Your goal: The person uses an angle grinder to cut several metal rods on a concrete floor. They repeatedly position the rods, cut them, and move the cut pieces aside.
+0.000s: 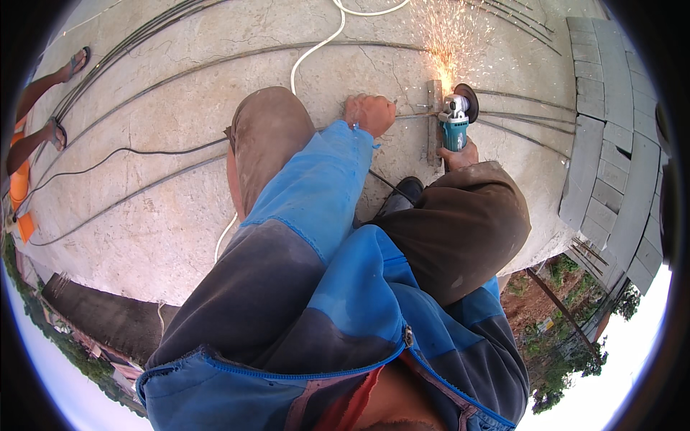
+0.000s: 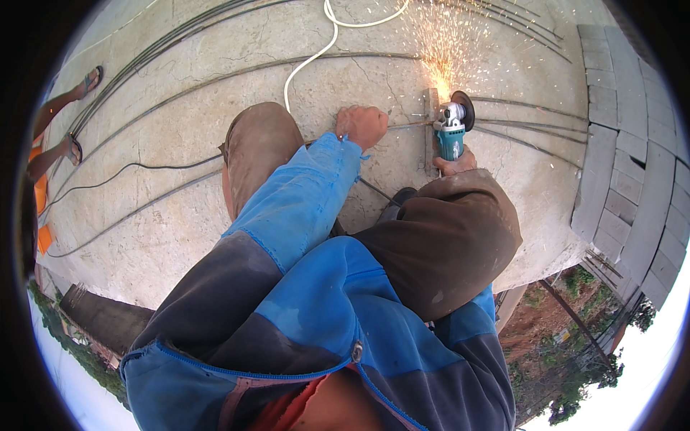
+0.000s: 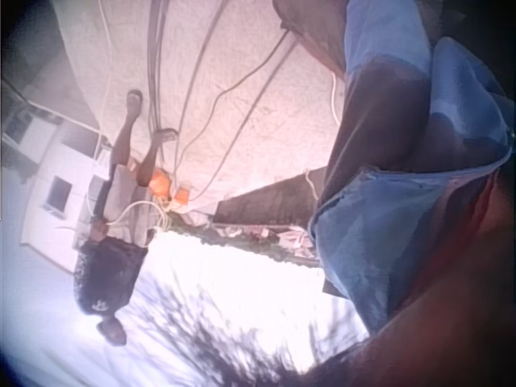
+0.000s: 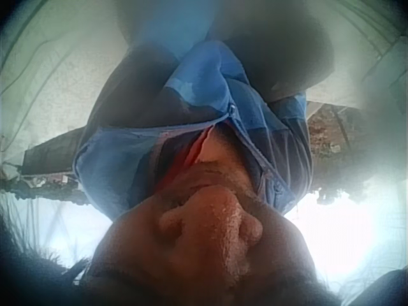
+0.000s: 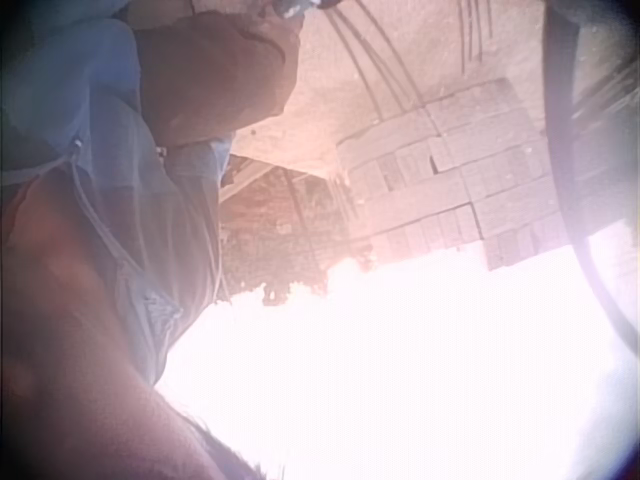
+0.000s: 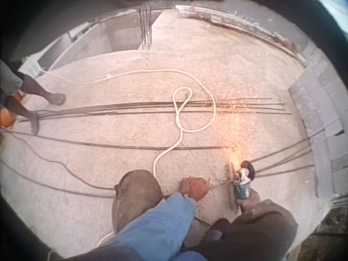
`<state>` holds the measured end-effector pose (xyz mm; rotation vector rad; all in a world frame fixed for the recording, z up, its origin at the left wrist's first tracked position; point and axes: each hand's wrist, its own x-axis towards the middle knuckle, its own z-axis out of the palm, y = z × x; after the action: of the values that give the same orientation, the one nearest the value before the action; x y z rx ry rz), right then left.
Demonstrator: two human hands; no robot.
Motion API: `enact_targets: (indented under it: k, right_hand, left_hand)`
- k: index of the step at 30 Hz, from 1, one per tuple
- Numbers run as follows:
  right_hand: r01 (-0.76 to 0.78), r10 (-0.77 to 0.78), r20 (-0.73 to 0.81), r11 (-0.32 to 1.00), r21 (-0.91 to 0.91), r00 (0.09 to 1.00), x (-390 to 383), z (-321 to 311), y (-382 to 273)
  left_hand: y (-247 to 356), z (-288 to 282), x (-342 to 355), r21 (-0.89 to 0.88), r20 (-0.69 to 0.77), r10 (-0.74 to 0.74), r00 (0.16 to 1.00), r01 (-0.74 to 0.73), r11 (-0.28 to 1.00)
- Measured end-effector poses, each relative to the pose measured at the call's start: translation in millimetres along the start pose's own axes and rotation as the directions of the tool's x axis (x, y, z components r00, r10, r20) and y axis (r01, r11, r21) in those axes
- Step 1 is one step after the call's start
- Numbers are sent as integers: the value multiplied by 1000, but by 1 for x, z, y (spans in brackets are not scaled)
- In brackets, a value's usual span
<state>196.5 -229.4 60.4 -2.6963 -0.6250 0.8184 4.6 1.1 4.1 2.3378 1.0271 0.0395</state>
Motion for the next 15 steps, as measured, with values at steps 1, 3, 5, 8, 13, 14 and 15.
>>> enact_targets:
  k: [1,3,5,8,13,14,15]
  right_hand:
    - [-6,6,2,1000,1,1000,0,0,0]
    - [-18,18,5,1000,2,1000,1,0,-1]
    - [-13,13,0,1000,-8,1000,3,1,7]
    - [-14,14,10,1000,1,1000,5,3,9]
    - [-31,28,78,999,33,997,9,2,12]
    - [-22,19,74,999,45,997,11,4,16]
    - [-13,9,69,998,56,998,12,5,20]
  left_hand:
    - [0,-1,0,-5,12,1,1000,-1,1000]
    - [0,-3,0,-13,35,1,999,-1,1000]
    - [3,-1,0,-19,28,5,1000,-4,1000]
    - [2,-1,0,-15,26,-3,1000,3,1000]
    - [1,-3,-1,-2,21,-12,1000,12,1000]
    - [2,-3,0,-7,20,-13,1000,13,1000]
    - [3,-4,0,-12,18,-14,1000,14,1000]
